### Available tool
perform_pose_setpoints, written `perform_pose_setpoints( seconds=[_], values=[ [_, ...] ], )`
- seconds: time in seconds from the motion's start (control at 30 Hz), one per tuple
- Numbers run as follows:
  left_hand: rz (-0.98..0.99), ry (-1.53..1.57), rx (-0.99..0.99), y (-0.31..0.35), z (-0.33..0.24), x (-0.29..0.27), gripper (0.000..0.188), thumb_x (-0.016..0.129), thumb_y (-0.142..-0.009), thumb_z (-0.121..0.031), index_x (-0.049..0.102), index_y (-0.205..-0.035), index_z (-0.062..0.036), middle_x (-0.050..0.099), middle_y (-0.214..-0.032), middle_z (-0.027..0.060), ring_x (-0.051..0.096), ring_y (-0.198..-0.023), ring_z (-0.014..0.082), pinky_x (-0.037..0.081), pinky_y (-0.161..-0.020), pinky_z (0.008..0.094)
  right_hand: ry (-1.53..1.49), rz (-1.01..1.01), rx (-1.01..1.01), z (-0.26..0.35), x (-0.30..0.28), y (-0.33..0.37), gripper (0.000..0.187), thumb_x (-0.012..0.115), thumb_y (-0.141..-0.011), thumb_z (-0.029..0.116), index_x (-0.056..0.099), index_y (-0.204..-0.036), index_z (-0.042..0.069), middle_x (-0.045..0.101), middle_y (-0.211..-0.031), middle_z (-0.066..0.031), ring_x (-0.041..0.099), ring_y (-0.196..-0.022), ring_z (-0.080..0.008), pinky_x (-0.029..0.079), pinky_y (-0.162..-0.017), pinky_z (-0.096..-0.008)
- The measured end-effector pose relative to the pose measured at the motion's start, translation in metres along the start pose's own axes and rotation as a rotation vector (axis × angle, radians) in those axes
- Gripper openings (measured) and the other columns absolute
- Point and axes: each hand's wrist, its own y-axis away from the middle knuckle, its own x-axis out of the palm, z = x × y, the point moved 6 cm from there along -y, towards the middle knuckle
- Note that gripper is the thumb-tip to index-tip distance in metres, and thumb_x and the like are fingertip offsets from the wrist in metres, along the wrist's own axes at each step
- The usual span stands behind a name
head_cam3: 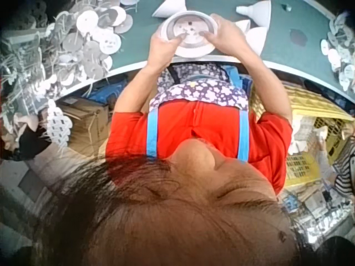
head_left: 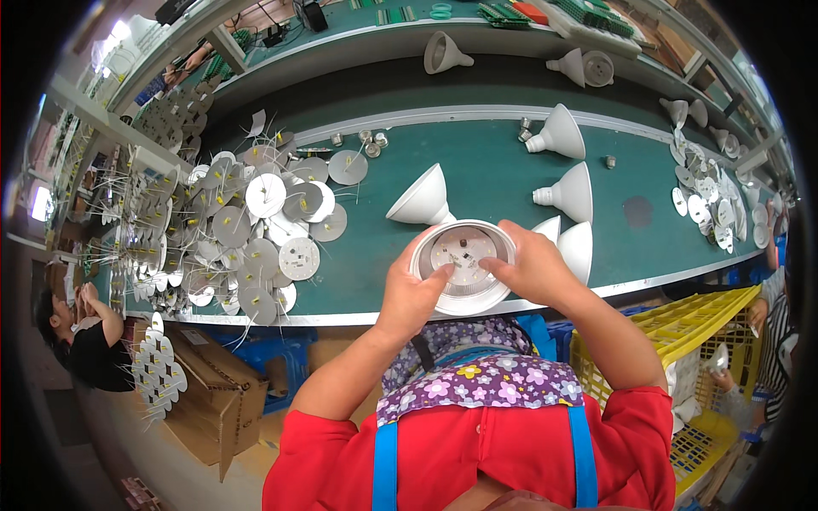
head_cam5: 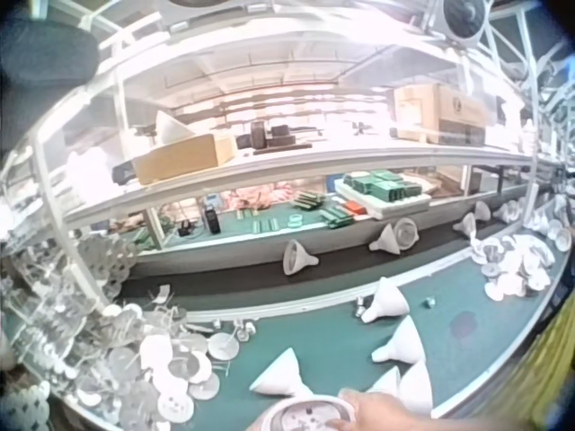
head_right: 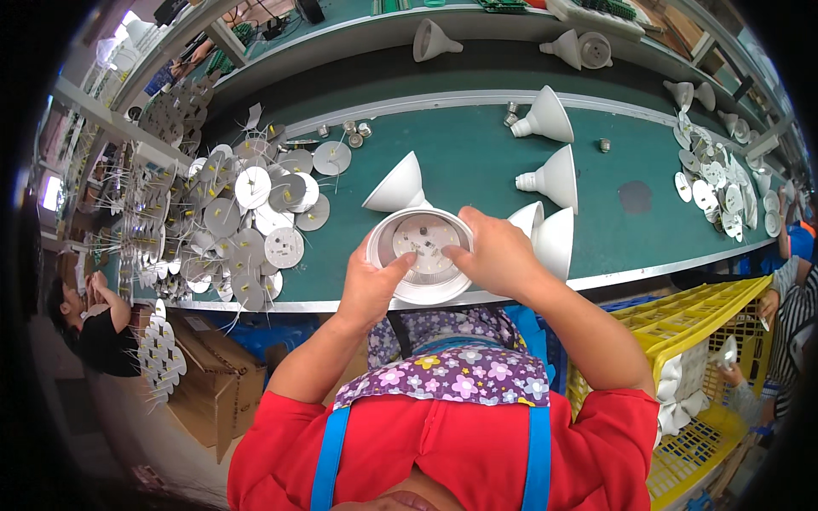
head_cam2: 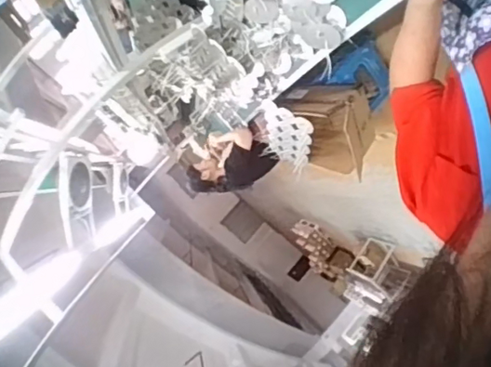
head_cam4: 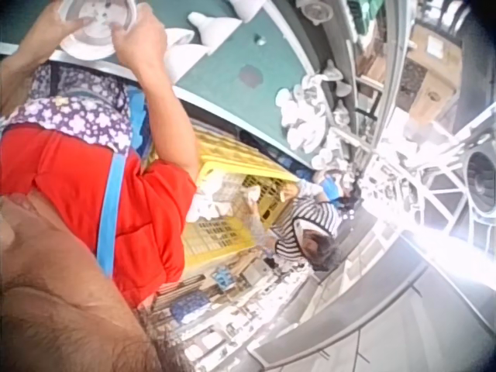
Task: The person assembles LED light components by hand, combining circuit boards and plastic housings on a production line.
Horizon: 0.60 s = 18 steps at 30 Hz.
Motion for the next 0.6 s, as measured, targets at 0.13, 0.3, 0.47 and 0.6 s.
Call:
perform_pose_setpoints(
  seconds=[0.13, 0.3, 0.47, 0.6],
  values=[
    [-0.014, 0.004, 0.007, 0.002, 0.003, 0.000, 0.046, 0.055, -0.080, 0.007, 0.046, -0.125, 0.0017, 0.056, -0.116, 0.0100, 0.053, -0.108, 0.0152, 0.040, -0.094, 0.0284, 0.041, 0.010, -0.028, 0.002, -0.001, -0.001, 0.033, 0.067, -0.076, 0.027, 0.055, -0.096, 0.004, 0.063, -0.076, -0.0182, 0.061, -0.075, -0.0379, 0.046, -0.067, -0.0449],
    [-0.032, -0.078, 0.065, 0.002, -0.007, 0.002, 0.044, 0.053, -0.081, 0.007, 0.050, -0.124, -0.0015, 0.058, -0.114, 0.0095, 0.053, -0.106, 0.0143, 0.040, -0.093, 0.0274, 0.137, -0.054, -0.011, 0.007, -0.004, 0.000, 0.030, 0.066, -0.077, 0.028, 0.054, -0.092, 0.005, 0.063, -0.073, -0.0177, 0.061, -0.071, -0.0378, 0.046, -0.063, -0.0464],
    [0.001, -0.094, 0.121, 0.001, -0.009, -0.003, 0.037, 0.049, -0.086, 0.003, 0.051, -0.123, -0.0013, 0.058, -0.115, 0.0093, 0.054, -0.105, 0.0144, 0.041, -0.092, 0.0273, 0.156, -0.082, -0.033, 0.012, -0.003, 0.005, 0.029, 0.065, -0.077, 0.030, 0.053, -0.089, 0.006, 0.063, -0.069, -0.0171, 0.061, -0.067, -0.0378, 0.046, -0.059, -0.0467],
    [0.006, -0.111, 0.123, 0.002, -0.009, -0.003, 0.033, 0.047, -0.089, 0.000, 0.052, -0.122, -0.0013, 0.059, -0.114, 0.0092, 0.054, -0.104, 0.0147, 0.041, -0.091, 0.0275, 0.182, -0.078, -0.039, 0.011, -0.001, 0.007, 0.030, 0.065, -0.078, 0.031, 0.053, -0.090, 0.006, 0.063, -0.070, -0.0174, 0.061, -0.067, -0.0376, 0.047, -0.059, -0.0468]
  ],
)
